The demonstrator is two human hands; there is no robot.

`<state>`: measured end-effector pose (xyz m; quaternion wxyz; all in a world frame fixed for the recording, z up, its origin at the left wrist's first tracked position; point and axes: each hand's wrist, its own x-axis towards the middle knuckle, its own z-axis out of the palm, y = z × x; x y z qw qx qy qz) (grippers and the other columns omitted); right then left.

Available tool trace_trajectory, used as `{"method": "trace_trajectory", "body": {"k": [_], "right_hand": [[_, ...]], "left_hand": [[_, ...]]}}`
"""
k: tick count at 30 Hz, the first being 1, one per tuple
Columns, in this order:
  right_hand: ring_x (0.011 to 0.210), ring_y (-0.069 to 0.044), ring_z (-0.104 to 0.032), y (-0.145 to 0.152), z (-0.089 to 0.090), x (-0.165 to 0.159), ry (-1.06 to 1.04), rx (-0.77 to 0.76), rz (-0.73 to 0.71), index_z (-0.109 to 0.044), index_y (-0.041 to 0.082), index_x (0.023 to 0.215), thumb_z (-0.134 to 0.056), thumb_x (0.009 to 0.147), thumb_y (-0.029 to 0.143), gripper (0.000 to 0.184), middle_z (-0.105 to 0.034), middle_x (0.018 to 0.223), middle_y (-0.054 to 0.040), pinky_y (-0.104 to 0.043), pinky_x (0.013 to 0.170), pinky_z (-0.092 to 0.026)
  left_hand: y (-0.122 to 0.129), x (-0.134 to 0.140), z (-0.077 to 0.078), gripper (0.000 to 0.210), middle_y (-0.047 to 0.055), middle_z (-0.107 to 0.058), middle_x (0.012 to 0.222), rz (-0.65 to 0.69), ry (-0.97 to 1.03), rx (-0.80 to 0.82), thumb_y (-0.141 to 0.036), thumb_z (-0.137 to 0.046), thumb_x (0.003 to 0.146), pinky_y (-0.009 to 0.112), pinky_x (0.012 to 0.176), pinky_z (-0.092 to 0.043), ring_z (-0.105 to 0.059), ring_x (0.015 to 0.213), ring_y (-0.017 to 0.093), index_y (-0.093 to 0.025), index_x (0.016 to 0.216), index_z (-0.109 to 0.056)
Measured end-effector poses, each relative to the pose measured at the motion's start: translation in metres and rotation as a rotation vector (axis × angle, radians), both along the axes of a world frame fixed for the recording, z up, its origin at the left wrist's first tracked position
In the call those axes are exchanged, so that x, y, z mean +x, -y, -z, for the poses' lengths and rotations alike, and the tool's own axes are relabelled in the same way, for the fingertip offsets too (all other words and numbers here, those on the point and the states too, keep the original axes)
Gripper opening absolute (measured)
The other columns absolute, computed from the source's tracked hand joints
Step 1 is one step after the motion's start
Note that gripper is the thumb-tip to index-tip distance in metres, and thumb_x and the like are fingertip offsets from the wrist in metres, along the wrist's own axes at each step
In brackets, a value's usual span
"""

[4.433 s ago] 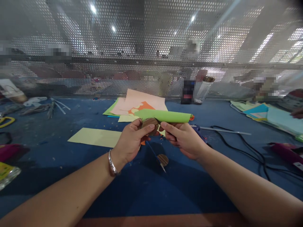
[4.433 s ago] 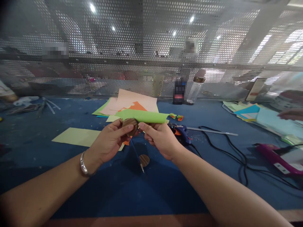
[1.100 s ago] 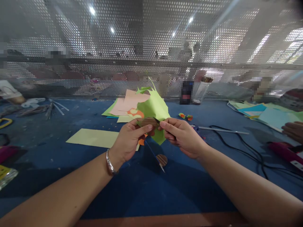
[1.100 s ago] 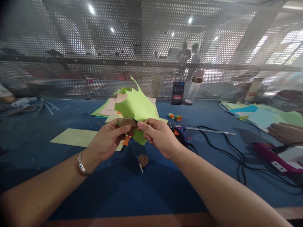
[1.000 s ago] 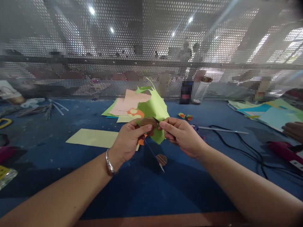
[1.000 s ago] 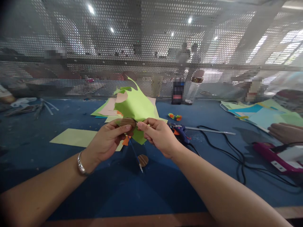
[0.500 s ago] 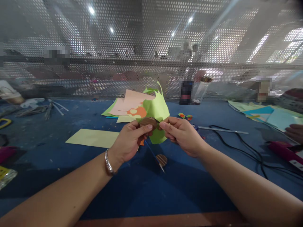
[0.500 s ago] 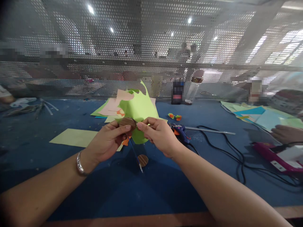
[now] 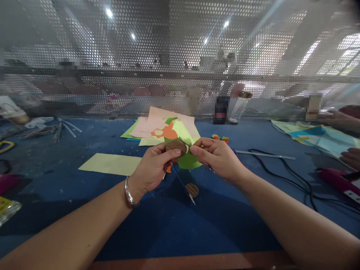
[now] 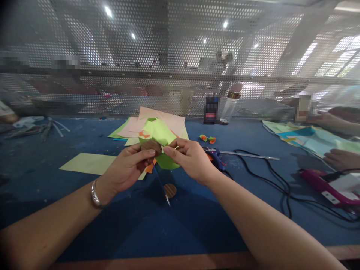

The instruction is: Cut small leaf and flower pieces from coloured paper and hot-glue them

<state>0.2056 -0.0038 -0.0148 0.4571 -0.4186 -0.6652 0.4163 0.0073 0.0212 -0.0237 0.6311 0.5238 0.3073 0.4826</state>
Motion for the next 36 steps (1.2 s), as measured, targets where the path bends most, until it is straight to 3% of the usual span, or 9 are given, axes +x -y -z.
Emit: {"method": "trace_trajectory", "body": {"k": [18,32,36], "right_hand": [[0.050,-0.009,-0.028,-0.0011,-0.0023,0.0052,0.102,0.057,0.002,-0.062,0.020,0.083,-0.065,0.091,0.058,0.038,-0.036,0.058,0.0069,-0.028,0.048,-0.017],[0.054,-0.010,-0.037,-0.0033,-0.0024,0.0086,0.205,0.123,0.010,-0.064,0.020,0.085,-0.062,0.095,0.052,0.034,-0.049,0.067,0.0028,-0.028,0.051,-0.024],[0.053,-0.010,-0.035,-0.0022,-0.0041,0.0085,0.242,0.121,0.013,-0.063,0.020,0.084,-0.061,0.096,0.053,0.036,-0.045,0.063,0.0039,-0.028,0.051,-0.022]], "left_hand": [[-0.0016,0.0006,0.0019,0.012,0.002,-0.068,0.080,0.027,-0.008,0.033,-0.022,-0.081,0.077,0.024,0.062,-0.040,-0.054,0.069,0.012,-0.019,0.088,-0.078],[-0.0001,0.0005,0.0026,0.012,0.001,-0.063,0.074,0.030,-0.052,0.012,-0.023,-0.081,0.075,0.024,0.054,-0.036,-0.050,0.063,0.011,-0.018,0.085,-0.077],[0.0004,0.0008,0.0015,0.011,0.002,-0.068,0.079,0.056,-0.051,0.054,-0.021,-0.080,0.075,0.025,0.060,-0.041,-0.054,0.067,0.012,-0.018,0.085,-0.078]]}}
